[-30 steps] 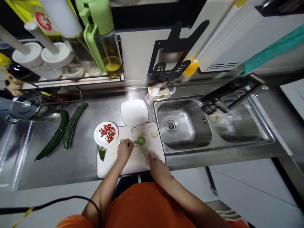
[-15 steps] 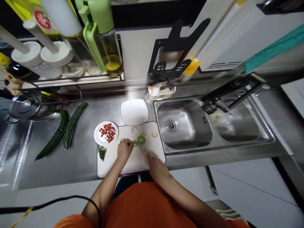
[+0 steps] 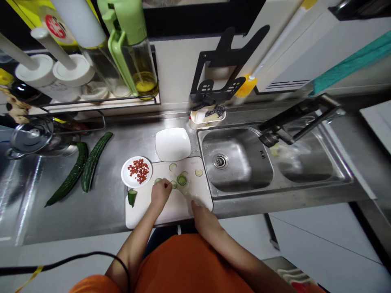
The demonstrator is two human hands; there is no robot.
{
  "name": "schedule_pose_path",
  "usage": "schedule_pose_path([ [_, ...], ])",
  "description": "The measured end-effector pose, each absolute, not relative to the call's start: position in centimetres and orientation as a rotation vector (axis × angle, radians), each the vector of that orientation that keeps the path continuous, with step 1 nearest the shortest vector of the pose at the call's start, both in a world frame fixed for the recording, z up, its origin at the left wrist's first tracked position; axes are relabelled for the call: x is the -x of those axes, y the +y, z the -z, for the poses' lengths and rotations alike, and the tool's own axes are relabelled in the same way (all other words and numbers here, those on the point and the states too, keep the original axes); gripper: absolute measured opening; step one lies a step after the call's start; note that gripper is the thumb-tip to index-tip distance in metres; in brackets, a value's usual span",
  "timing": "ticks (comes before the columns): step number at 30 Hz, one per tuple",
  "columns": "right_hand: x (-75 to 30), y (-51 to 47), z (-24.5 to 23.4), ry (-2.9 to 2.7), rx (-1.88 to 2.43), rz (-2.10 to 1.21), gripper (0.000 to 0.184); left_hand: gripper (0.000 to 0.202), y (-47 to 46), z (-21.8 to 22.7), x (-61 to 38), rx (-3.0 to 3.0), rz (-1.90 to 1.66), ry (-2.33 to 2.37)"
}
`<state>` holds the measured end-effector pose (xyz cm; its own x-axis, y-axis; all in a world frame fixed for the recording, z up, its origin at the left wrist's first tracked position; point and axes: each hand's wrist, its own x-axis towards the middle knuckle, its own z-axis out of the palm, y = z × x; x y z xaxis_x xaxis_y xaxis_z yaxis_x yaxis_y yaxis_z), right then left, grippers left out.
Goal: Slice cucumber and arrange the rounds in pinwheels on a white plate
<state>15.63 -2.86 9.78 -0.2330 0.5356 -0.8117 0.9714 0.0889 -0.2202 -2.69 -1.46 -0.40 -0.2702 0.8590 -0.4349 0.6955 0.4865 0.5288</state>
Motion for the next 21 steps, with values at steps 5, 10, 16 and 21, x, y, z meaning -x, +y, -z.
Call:
schedule_pose_path([
  [5,-16.9,-3.5,-9.7,1.781,-1.476,1.074,0.055,0.016,-1.4,0.2,2.5,-1.257,-0.332,2.029],
  [10,-17.6,-4.0,-9.2,1.76,-1.475,1.094,0.059,0.016,-1.6,0.1,2.3,-1.289,-0.367,2.043],
  [16,-17.7,-3.9,-9.4,1.748,-1.481,1.086,0.061,0.018,-2.6,-0.3,3.3,-1.338,-0.554,2.053],
  [21,-17.5,-3.8,-9.8,1.76,-1.494,1.059,0.063,0.021,-3.2,-0.6,5.3,-1.234,-0.536,2.238],
])
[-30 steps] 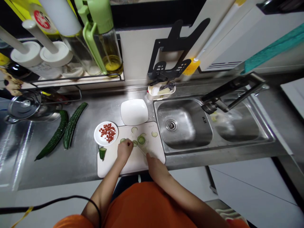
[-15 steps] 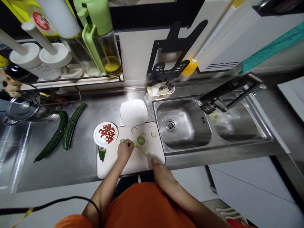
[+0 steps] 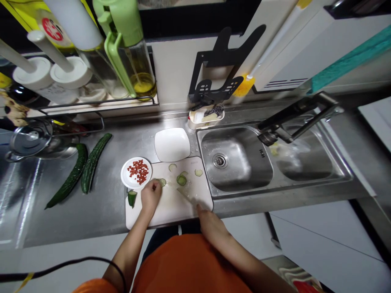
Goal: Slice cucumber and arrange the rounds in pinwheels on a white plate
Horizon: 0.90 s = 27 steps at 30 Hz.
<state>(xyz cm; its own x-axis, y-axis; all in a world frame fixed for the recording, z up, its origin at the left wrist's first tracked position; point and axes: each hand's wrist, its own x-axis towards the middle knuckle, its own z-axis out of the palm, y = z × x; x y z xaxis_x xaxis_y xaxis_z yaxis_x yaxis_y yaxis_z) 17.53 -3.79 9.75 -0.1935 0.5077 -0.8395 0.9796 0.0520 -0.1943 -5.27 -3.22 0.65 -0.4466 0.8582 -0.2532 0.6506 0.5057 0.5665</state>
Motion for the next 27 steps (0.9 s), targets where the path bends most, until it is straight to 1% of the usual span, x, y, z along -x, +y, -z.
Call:
schedule_pose_path([
  [5,-17.5,-3.8,-9.6,1.753,-1.487,1.047,0.058,0.021,-3.5,-0.6,6.3,-1.273,-0.423,2.339],
  [11,-17.9,-4.0,-9.0,1.76,-1.473,1.069,0.06,0.023,-4.0,-0.3,6.2,-1.424,-0.357,2.392],
  [15,-17.9,-4.0,-9.0,1.773,-1.481,1.072,0.06,0.024,-4.1,0.0,6.1,-1.481,-0.387,2.39],
  [21,-17.9,-4.1,-9.0,1.777,-1.502,1.077,0.058,0.019,-2.7,-0.6,4.9,-1.525,-0.494,2.154],
  [27,-17.7,-4.1,-9.1,1.78,-1.503,1.053,0.055,0.008,0.0,-0.7,1.6,-1.493,-0.362,1.922],
])
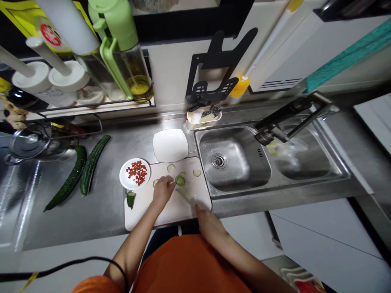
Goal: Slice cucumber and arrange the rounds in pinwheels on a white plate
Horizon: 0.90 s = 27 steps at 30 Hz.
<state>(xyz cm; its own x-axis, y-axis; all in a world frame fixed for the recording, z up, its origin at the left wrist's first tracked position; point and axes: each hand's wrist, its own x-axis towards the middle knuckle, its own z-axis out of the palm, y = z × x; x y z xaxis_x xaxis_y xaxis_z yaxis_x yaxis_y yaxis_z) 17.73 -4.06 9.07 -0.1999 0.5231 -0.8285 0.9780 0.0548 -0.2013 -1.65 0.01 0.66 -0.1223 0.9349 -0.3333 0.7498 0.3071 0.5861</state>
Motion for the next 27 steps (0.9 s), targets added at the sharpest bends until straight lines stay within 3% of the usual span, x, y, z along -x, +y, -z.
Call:
schedule_pose_path([
  [13,-17.6,-3.9,-9.5,1.763,-1.511,1.028,0.053,0.011,1.5,0.3,-0.5,-1.363,-0.246,1.948],
  [27,-17.7,-4.0,-9.0,1.807,-1.513,1.015,0.05,0.015,1.3,0.1,-1.0,-1.261,-0.359,1.884],
])
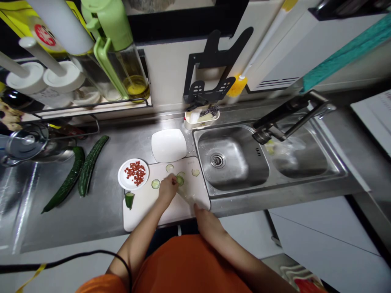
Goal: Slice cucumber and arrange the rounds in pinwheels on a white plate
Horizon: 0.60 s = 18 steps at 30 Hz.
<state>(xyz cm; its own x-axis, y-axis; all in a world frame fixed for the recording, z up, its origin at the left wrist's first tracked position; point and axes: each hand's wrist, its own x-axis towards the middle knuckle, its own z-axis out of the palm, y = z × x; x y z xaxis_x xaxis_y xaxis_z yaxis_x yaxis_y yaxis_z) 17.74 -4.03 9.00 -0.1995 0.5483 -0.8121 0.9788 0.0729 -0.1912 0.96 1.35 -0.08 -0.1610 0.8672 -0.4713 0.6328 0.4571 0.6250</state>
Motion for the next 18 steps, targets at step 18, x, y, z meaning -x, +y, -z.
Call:
schedule_pose_path([
  [18,-18.8,-3.8,-8.9,1.874,-1.446,1.043,0.057,0.009,-1.2,-0.2,2.8,-1.262,-0.372,2.016],
])
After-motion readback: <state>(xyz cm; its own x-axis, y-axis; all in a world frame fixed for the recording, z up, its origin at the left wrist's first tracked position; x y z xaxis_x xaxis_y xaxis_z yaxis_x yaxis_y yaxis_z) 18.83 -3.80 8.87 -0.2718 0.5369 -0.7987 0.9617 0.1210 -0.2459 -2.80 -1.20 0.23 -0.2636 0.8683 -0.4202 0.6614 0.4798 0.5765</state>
